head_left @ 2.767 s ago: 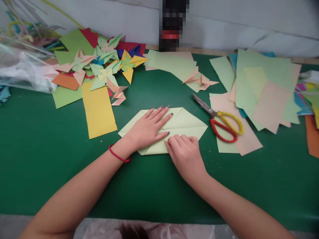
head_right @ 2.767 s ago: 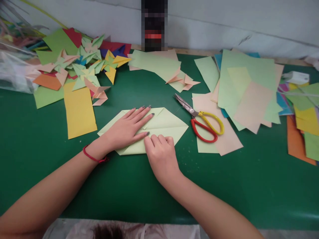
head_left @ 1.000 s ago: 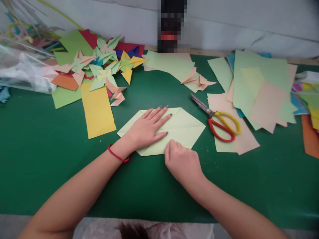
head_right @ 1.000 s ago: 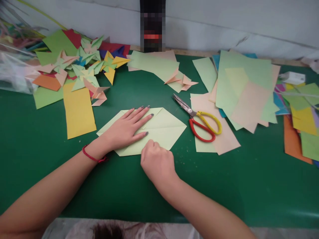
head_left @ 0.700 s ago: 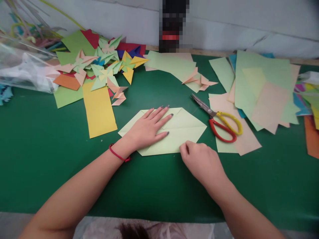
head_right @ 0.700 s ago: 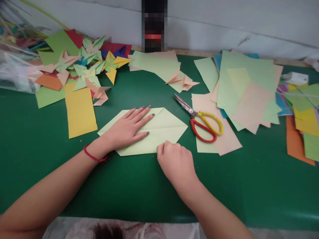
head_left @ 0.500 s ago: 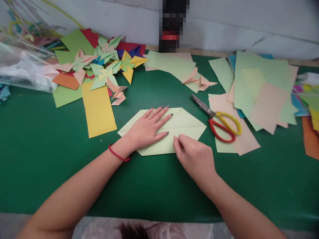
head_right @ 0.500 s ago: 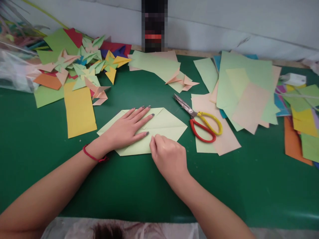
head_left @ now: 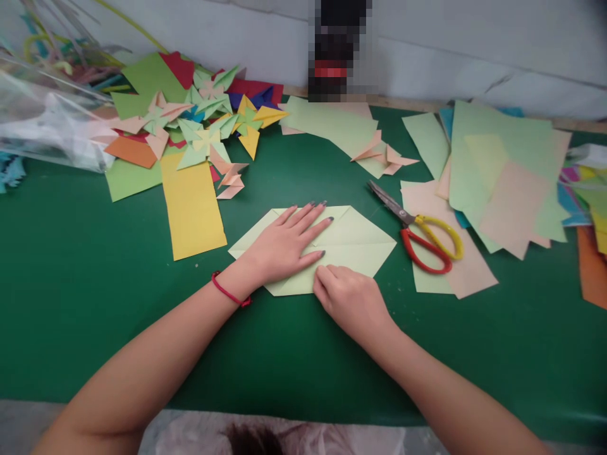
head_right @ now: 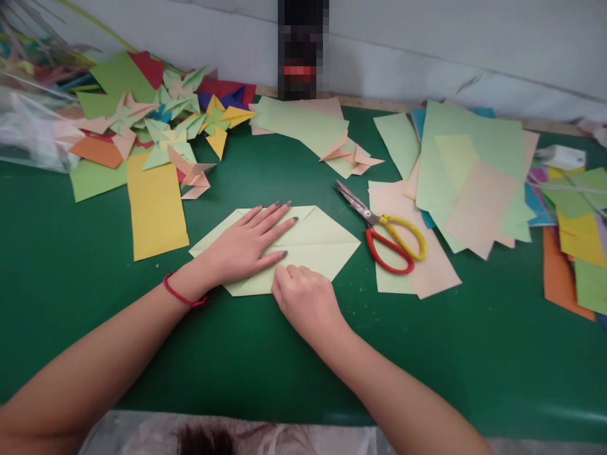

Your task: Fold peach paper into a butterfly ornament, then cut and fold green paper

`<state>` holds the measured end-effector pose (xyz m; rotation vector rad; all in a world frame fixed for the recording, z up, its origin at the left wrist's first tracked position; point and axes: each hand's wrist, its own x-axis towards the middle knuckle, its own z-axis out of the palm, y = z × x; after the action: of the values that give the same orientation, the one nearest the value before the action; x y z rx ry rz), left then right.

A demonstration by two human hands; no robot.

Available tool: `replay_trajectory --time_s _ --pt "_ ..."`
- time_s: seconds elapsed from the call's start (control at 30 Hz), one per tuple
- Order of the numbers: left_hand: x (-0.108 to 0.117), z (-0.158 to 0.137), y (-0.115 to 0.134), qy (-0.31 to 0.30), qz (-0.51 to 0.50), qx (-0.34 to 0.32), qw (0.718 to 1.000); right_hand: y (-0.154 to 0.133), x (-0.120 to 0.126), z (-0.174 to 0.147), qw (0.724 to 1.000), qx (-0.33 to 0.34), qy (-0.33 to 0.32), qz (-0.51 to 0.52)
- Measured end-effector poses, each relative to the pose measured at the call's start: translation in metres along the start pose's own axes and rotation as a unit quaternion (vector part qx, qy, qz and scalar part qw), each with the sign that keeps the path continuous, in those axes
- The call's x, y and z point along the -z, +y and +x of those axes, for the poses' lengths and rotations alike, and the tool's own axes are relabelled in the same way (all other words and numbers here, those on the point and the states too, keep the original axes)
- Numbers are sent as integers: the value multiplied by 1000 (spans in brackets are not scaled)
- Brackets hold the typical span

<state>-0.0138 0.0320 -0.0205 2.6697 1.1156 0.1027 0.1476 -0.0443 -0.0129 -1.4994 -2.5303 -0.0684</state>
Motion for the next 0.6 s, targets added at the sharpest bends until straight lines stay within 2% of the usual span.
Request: replay_trajectory --time_s 0.23,0.5,0.6 --pt "1 0 1 -4 2 0 1000 -14 -3 -2 999 25 -1 44" --pt "1 0 1 3 -2 -3 1000 -27 -2 -3 998 -36 -8 50" --pt "0 -1 0 6 -2 -3 1000 -27 -1 -3 998 -39 -18 47"
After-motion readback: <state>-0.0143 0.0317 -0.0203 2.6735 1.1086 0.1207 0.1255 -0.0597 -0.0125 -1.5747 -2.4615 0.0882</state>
